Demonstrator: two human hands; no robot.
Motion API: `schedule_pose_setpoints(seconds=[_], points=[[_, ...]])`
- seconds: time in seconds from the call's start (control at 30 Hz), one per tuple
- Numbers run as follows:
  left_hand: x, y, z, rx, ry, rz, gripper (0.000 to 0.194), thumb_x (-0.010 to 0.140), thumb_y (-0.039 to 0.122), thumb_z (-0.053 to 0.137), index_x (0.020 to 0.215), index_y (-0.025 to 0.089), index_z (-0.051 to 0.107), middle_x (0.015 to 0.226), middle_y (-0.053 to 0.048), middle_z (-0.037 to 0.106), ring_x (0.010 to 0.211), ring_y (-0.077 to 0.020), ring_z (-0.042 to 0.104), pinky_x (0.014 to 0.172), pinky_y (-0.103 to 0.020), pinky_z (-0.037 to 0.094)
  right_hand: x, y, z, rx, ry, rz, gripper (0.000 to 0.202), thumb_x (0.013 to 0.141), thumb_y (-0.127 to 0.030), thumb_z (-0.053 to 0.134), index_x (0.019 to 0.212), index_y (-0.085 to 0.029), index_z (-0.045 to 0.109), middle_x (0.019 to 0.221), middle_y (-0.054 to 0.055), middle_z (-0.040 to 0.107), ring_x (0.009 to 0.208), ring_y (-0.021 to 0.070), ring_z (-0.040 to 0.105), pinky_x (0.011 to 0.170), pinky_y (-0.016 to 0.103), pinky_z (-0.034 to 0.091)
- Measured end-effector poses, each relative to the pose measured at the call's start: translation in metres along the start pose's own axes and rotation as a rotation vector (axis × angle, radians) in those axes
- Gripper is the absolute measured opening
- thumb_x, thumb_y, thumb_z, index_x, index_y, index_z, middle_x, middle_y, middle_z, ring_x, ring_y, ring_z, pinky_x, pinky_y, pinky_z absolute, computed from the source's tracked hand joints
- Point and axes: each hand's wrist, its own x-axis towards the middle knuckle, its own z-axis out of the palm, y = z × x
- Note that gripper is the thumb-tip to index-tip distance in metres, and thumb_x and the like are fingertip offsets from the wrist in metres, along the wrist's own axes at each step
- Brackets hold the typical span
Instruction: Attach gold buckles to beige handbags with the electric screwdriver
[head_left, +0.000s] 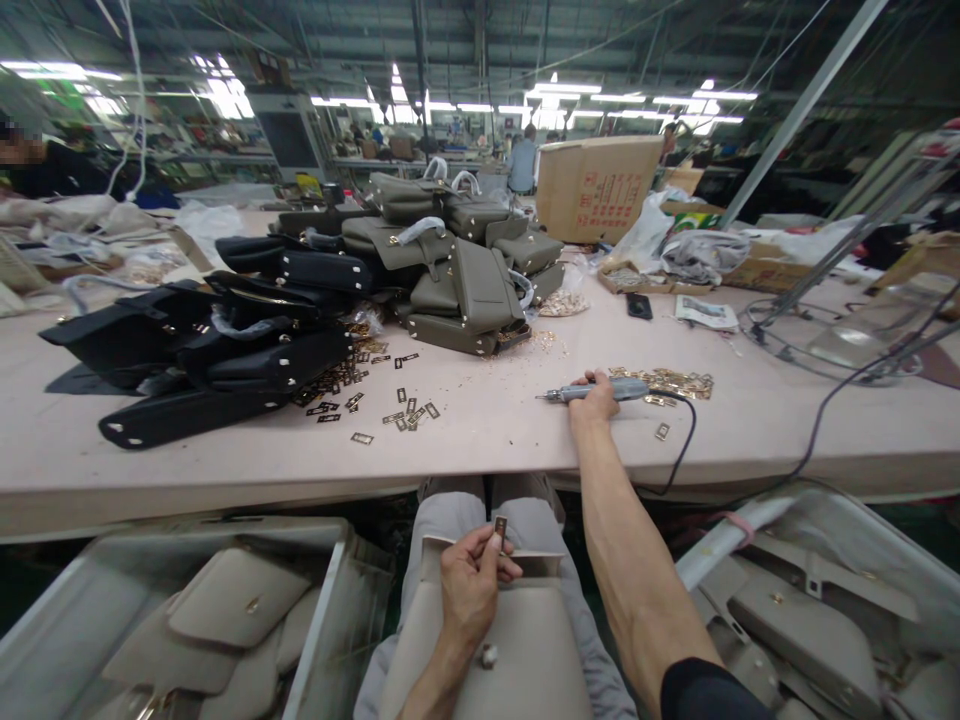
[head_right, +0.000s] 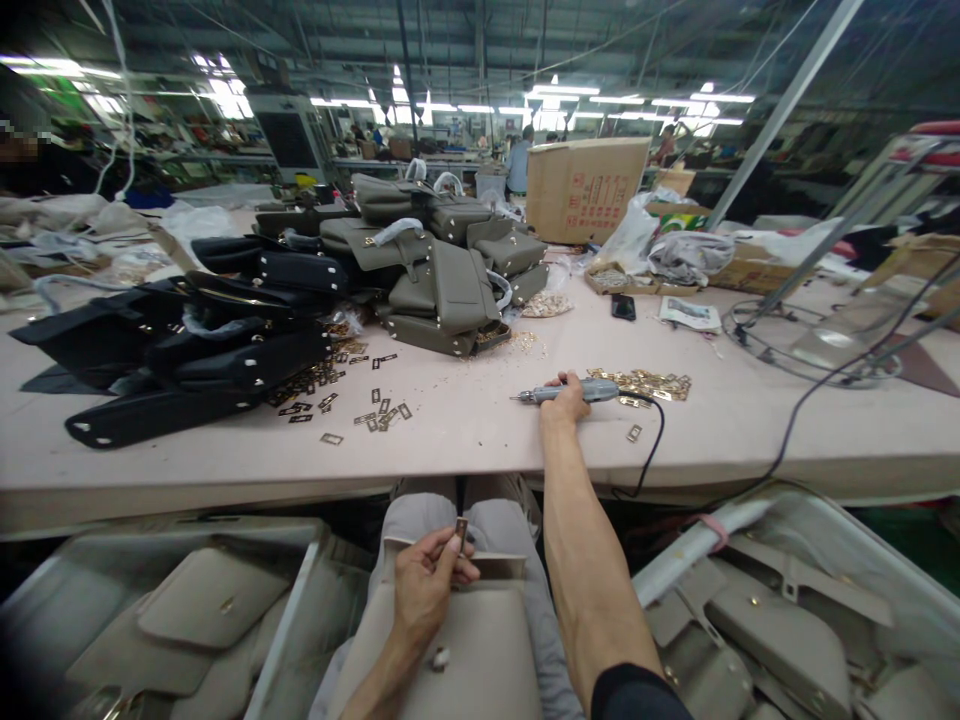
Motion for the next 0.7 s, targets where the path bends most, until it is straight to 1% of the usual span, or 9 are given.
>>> schedule_pose_setpoints(seconds=[0.23, 0.4, 0.7], points=[[0.0008, -0.0016, 0.0002, 0.004, 0.006, -0.02, 0.047, 0.084, 0.058, 0.075, 0.098, 0.012, 0.074, 0.078, -0.01, 0.077, 0.053, -0.0197, 0.072, 0.05, -0.027, 0.06, 0.0022, 0.0022, 0.0001, -0.001, 0.006, -0.009, 0.019, 0.083, -0.014, 0.066, 0.085, -0.02, 0.048, 0.073, -0.004, 0.063, 0.047, 0.007, 0.052, 0.04, 0.018, 0.047], [0.0022, -0.0047, 0.0003, -0.009, 0.014, -0.027, 0.048, 0.083, 0.058, 0.076, 0.098, 0.012, 0.074, 0.077, -0.009, 0.076, 0.053, -0.0201, 0.072, 0.05, -0.028, 0.06, 0.0018, 0.0026, -0.0001, -0.006, 0.018, -0.026, 0.021, 0.082, -0.014, 0.067, 0.084, -0.021, 0.047, 0.072, -0.004, 0.063, 0.047, 0.0075, 0.053, 0.04, 0.019, 0.048], [0.0036, -0.0041, -0.0013, 0.002, 0.013, -0.01, 0.043, 0.086, 0.054, 0.075, 0.097, 0.012, 0.075, 0.078, -0.009, 0.077, 0.053, -0.0194, 0.072, 0.05, -0.027, 0.06, 0.0035, 0.003, -0.0029, -0.011, 0.04, -0.045, 0.019, 0.083, -0.015, 0.066, 0.087, -0.021, 0.049, 0.074, -0.003, 0.065, 0.048, 0.0081, 0.053, 0.037, 0.018, 0.047]])
